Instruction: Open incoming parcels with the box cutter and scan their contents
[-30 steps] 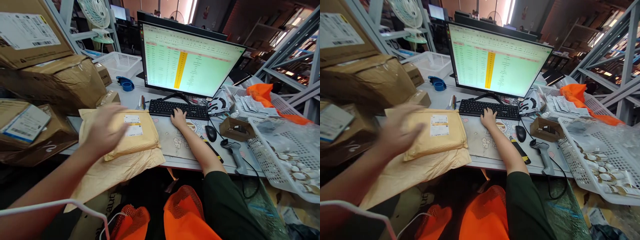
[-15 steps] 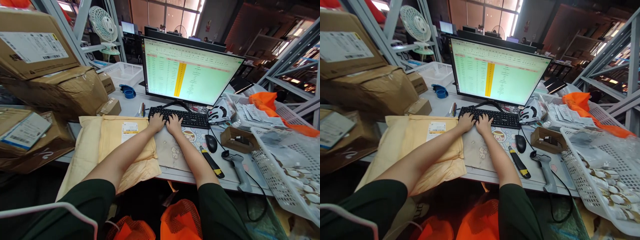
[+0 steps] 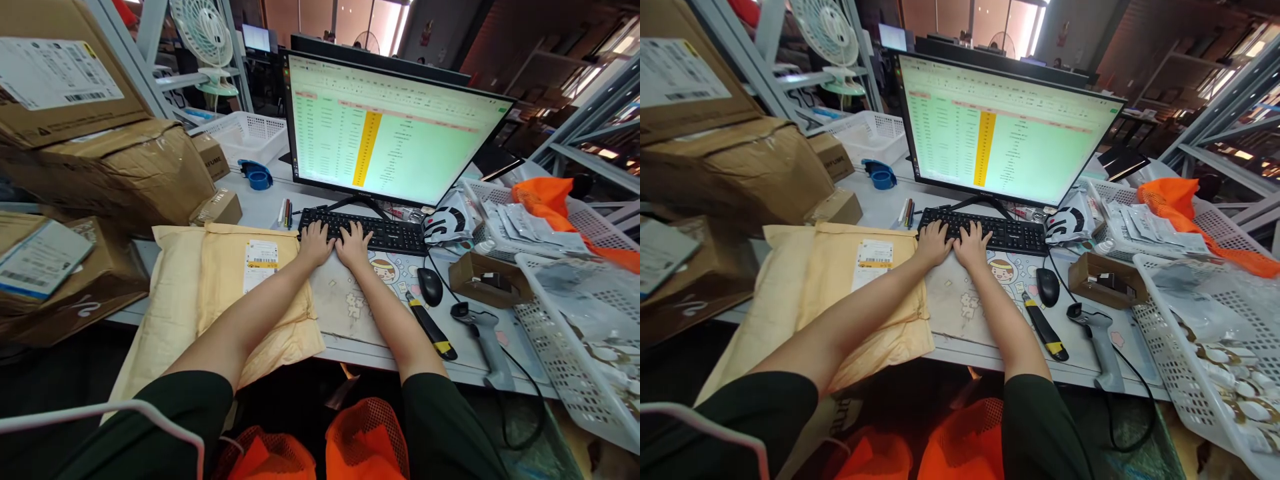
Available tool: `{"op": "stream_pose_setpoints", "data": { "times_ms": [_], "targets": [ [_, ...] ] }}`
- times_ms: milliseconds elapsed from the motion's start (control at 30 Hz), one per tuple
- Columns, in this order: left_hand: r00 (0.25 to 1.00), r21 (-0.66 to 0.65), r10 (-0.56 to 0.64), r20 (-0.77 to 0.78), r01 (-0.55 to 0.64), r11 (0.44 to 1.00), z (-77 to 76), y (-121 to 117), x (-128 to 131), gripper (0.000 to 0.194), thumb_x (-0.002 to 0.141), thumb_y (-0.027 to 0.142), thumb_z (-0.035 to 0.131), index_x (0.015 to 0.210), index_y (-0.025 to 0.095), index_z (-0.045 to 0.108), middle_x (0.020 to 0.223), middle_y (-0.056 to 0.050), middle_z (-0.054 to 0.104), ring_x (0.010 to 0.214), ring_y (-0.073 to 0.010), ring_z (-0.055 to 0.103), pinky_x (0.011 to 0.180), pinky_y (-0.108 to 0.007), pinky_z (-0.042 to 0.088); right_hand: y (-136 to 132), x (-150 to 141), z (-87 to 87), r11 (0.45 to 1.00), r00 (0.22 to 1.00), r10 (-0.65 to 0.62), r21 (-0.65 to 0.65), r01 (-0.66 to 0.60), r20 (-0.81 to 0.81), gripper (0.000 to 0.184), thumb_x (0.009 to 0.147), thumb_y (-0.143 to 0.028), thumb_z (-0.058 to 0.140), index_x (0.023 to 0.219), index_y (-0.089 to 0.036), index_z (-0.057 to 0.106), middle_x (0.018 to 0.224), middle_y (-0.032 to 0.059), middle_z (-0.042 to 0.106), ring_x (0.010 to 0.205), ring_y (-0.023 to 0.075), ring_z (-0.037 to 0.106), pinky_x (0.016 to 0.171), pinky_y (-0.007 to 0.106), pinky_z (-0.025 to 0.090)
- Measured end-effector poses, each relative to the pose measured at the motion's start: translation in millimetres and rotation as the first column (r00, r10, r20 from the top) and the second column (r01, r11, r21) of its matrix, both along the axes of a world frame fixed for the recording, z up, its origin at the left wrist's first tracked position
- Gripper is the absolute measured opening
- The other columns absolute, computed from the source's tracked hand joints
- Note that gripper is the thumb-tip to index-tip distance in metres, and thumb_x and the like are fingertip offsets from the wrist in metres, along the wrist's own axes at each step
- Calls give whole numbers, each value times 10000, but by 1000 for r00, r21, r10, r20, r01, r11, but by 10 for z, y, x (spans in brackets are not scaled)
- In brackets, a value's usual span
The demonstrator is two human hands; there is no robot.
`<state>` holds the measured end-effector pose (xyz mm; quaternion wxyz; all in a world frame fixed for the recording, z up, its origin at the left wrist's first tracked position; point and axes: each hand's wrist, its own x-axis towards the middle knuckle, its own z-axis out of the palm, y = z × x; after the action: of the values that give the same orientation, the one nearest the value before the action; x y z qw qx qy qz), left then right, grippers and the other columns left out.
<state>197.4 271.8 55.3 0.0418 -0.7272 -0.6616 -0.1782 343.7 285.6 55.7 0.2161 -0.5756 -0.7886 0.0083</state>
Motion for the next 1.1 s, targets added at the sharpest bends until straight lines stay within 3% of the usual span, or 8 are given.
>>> {"op": "stream_pose_setpoints", "data": {
  "times_ms": [233, 433, 567, 767, 900, 1000, 1100],
  "targets": [
    [999, 34, -13, 41, 11, 999, -53, 35, -8, 621, 1040, 437, 417, 1525, 63, 517, 1615, -229, 438, 1475, -395, 383, 1208, -559, 316, -32, 11, 19, 998, 999, -44, -41, 44, -1, 540, 1035, -317, 387, 1519, -130, 537, 1646, 195, 415, 1562, 345, 270, 1256, 736, 62],
    [999, 35, -15, 53, 13, 999, -53, 39, -11, 624, 1033, 428, 421, 1524, 57, 522, 1611, -229, 441, 1470, -399, 384, 1200, -563, 319, 31, 1, -3, 999, 1000, -7, -42, 9, 26, 583, 1029, -346, 374, 1566, -146, 481, 1706, 165, 339, 1607, 340, 178, 1252, 747, 66],
    [998, 45, -8, 66, 5, 999, -52, 45, -15, 622, 1029, 426, 445, 1526, 59, 518, 1599, -228, 453, 1447, -394, 414, 1185, -551, 343, 36, 0, 1, 999, 1000, 27, -35, -27, 9, 608, 1025, -336, 372, 1595, -133, 427, 1647, 171, 442, 1607, 309, 204, 1255, 747, 38],
    [997, 44, -4, 79, 0, 999, -52, 44, -19, 608, 1036, 431, 457, 1519, 69, 525, 1578, -230, 469, 1441, -390, 421, 1183, -537, 350, -29, 16, 23, 998, 998, -54, 29, 55, -34, 429, 1012, -302, 398, 1249, -108, 697, 1620, 193, 460, 1603, 354, 196, 1248, 760, 40],
    [997, 45, 3, 79, -6, 999, -70, 44, -18, 600, 1046, 437, 436, 1523, 84, 522, 1595, -220, 458, 1482, -378, 379, 1207, -555, 319, -7, 9, 14, 997, 997, -69, 24, 70, -33, 480, 1022, -344, 411, 1374, -104, 632, 1708, 190, 320, 1618, 376, 136, 1229, 783, 76],
    [995, 38, 8, 97, -11, 999, -83, 57, -21, 606, 1049, 437, 418, 1537, 88, 503, 1612, -214, 443, 1505, -376, 355, 1224, -562, 301, 21, 10, 2, 998, 998, -60, -27, 59, -24, 527, 1037, -356, 375, 1455, -96, 563, 1671, 199, 392, 1617, 347, 164, 1234, 780, 54],
    [989, 30, 34, 141, -38, 999, -91, 79, -34, 594, 1054, 415, 386, 1539, 90, 494, 1616, -208, 444, 1515, -362, 352, 1231, -562, 300, 32, 3, -7, 998, 997, -54, -44, 51, -55, 613, 1038, -341, 346, 1596, -89, 385, 1631, 196, 459, 1608, 313, 207, 1241, 771, 45]
  ]
}}
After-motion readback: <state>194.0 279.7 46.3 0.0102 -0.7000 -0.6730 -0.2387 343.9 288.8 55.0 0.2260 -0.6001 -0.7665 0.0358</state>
